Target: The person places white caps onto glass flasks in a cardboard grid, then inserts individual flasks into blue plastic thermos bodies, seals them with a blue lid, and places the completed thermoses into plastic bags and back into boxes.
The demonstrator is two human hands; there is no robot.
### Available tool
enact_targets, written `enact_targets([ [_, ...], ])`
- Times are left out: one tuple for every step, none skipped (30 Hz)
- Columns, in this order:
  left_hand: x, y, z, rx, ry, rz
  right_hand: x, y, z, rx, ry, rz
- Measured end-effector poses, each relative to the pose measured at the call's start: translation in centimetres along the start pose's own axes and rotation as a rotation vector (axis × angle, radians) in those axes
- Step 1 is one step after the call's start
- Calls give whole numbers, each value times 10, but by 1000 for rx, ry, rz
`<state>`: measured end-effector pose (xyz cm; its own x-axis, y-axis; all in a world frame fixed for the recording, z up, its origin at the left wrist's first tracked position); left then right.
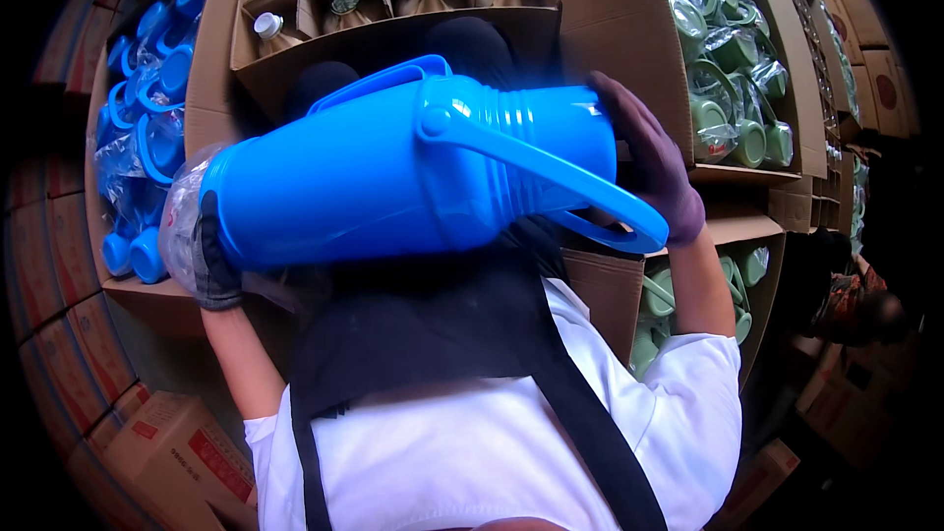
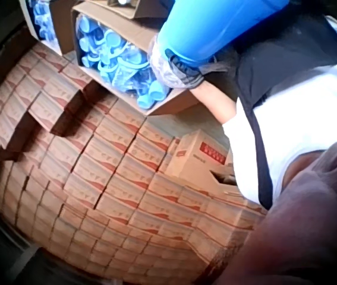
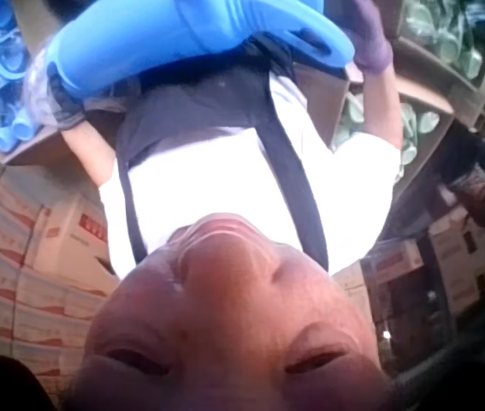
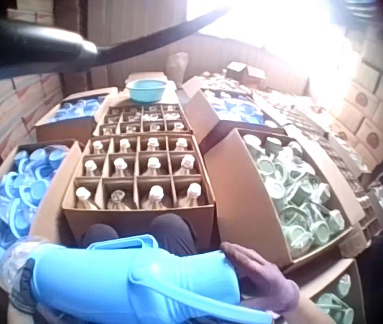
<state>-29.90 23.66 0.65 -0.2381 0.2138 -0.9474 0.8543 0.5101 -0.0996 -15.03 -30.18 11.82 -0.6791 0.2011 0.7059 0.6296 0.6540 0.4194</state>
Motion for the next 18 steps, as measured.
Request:
enact_targets([
  [4, -1, 0, -15, -5, -1, -10, 2, 2, 20, -1, 165],
  [3, 2, 2, -12, -7, 7, -23, -1, 3, 30, -9, 337],
  [4, 3, 4, -15, -8, 9, -31, -3, 2, 62, 64, 455],
  [5, 4, 5, -17, -12, 10, -40, -5, 1, 93, 130, 573],
  [7, 4, 5, -21, -13, 11, -47, -4, 1, 120, 189, 691],
  [7, 4, 4, -23, -10, 13, -46, -7, -2, 41, 521, 930],
  [10, 1, 3, -41, -14, 12, -44, -4, -3, -29, 854, 1153],
  [12, 0, 2, -45, -15, 10, -49, -15, -1, -24, 880, 1012],
  [14, 1, 5, -48, -17, 11, -47, -24, -3, -84, 859, 837],
  [15, 2, 4, -54, -13, 16, -36, -29, 2, -143, 848, 664],
  [16, 3, 4, -54, -8, 14, -29, -32, 5, -200, 833, 491],
  [18, 3, 4, -57, -5, 13, -28, -31, 5, -134, 776, 412],
  [16, 6, 5, -51, 2, 15, -25, -31, 6, -86, 718, 332],
  [15, 10, 8, -44, 5, 20, -27, -29, 4, -7, 630, 343],
  [14, 14, 12, -38, 6, 23, -30, -26, 2, 72, 540, 354],
  [14, 18, 14, -37, 8, 26, -34, -21, 6, 4, 661, 446],
  [14, 22, 18, -34, 13, 33, -32, -10, 6, -77, 701, 563],
  [13, 24, 19, -31, 23, 38, -32, -1, 1, -57, 614, 630],
])
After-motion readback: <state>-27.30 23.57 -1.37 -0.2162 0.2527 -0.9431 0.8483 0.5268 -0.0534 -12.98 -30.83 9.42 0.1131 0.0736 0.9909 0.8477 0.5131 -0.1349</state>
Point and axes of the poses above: each hand's wrist, its own y-axis towards the middle knuckle, its own z-axis out of the palm, x = y × z, the point moved 1 cm from there along y, towards the middle knuckle, and after that the axes turned 8 degrees about -z, right-handed, at the moved point
